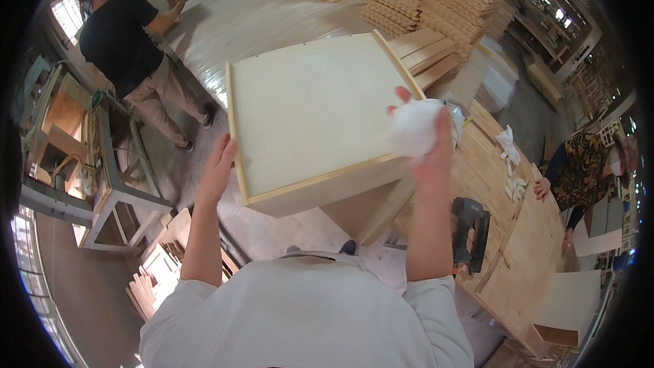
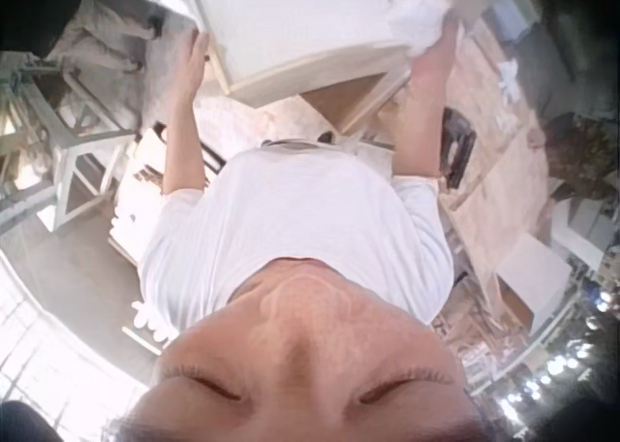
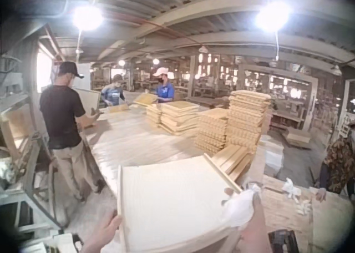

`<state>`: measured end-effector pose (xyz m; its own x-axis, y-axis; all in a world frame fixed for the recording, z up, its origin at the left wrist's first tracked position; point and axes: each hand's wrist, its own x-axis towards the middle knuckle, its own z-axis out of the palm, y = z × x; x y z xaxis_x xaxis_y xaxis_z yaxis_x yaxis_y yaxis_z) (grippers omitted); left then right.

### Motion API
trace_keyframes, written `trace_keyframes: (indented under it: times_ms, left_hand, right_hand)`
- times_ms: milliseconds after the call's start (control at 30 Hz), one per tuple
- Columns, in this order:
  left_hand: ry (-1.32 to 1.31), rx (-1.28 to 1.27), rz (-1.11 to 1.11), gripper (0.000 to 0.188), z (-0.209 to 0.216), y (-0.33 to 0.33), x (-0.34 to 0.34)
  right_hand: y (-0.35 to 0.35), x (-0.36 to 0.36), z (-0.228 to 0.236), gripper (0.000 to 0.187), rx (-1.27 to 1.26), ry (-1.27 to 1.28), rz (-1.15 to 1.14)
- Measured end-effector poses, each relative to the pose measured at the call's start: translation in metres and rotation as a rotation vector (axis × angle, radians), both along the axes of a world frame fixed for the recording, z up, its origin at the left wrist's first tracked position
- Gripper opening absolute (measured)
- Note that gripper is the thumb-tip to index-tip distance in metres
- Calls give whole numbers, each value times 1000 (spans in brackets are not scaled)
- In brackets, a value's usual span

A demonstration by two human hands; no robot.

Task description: The person assembles wooden boxes by applying glue to the edges of a panel and attaching a frame. They use a pneumatic nail gun to secure the frame to the panel, then wipe the surface with a cloth. The process is repeated for another unit, involving gluing, nailing, and cleaning.

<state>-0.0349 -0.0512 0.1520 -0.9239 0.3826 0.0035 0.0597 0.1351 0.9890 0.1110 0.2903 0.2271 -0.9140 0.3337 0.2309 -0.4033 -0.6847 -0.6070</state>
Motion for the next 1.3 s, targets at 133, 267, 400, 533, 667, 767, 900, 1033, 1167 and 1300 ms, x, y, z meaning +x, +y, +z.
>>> trace_keyframes:
  times_ms: [133, 267, 400, 533, 667, 767, 900, 1033, 1167, 1300]
  left_hand:
    - [85, 8, -24, 44, -4, 1, -4]
    - [184, -30, 11, 45, -3, 4, -3]
    - [222, -65, 16, 49, -7, 3, -7]
    - [255, -86, 20, 52, -12, 4, -10]
    - [241, -79, 30, 51, -14, 5, -11]
    - [219, -65, 20, 49, -12, 6, -9]
    - [219, -38, 21, 44, -11, 6, -6]
    - [194, 18, 39, 42, -13, 6, -7]
    - [167, 14, 38, 41, -10, 7, -4]
    - [154, -14, 43, 39, -5, 7, -2]
  right_hand:
    - [-86, -31, 9, 34, 442, -70, -146]
    - [-135, -45, 10, 32, 812, -139, -202]
    - [-150, -47, 14, 28, 1105, -153, -180]
    - [-158, -50, 22, 22, 1244, -156, -184]
    - [-157, -54, 20, 24, 1339, -104, -226]
    - [-151, -54, 21, 25, 1388, -85, -258]
    - [-134, -52, 22, 30, 1436, -50, -323]
    - [-104, -42, 28, 31, 1458, -83, -371]
    - [-67, -30, 33, 31, 1526, -145, -452]
    - [-26, -18, 38, 26, 1573, -217, -500]
